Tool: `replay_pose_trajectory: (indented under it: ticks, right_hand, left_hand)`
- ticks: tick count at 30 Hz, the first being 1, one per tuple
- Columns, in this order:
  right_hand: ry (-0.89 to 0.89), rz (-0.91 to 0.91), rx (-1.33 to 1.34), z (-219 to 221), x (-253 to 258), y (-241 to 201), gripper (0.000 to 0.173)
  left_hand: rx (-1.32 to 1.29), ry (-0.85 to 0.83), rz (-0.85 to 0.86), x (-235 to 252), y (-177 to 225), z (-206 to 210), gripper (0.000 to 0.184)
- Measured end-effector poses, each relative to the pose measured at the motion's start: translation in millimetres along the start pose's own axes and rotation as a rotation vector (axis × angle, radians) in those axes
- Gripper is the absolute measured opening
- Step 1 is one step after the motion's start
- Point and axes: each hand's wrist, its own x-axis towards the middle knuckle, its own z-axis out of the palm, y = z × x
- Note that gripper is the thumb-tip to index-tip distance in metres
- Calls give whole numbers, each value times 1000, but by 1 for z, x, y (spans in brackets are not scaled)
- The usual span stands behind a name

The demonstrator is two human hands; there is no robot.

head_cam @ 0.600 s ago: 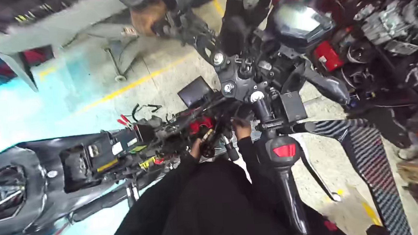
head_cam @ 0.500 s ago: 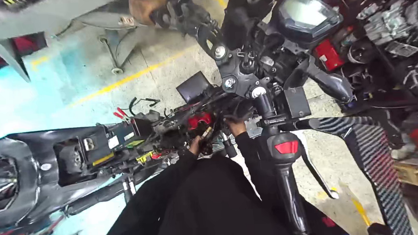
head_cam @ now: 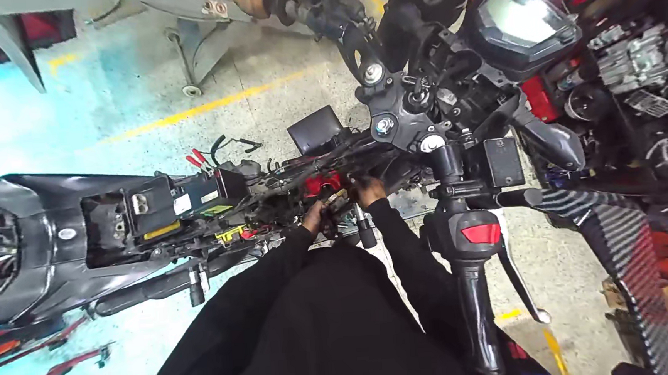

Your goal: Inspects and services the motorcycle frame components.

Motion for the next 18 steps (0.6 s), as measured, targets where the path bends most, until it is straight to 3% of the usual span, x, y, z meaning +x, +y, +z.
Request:
replay_pose_trajectory:
  ticks: [4,6,9,12,18]
  right_hand:
    - [25,-86,-7,-5,-2,12,31]
    - [20,-96,-11,-5,-8,11,30]
    - [-50,-57,-20,-13,-9,7,37]
    - [-89,-46,4,-18,-6,9,37]
    - [-166,-14,11,-27,-7,11,34]
  left_hand:
    - [99,-114,131,-1,6,4,41]
    - [271,-143,230,-2,13,9,53]
    - [490,-79,187,0,31,21,67]
    - [567,-48,153,4,37,28,62]
    - [741,-138,308,10,41,35,67]
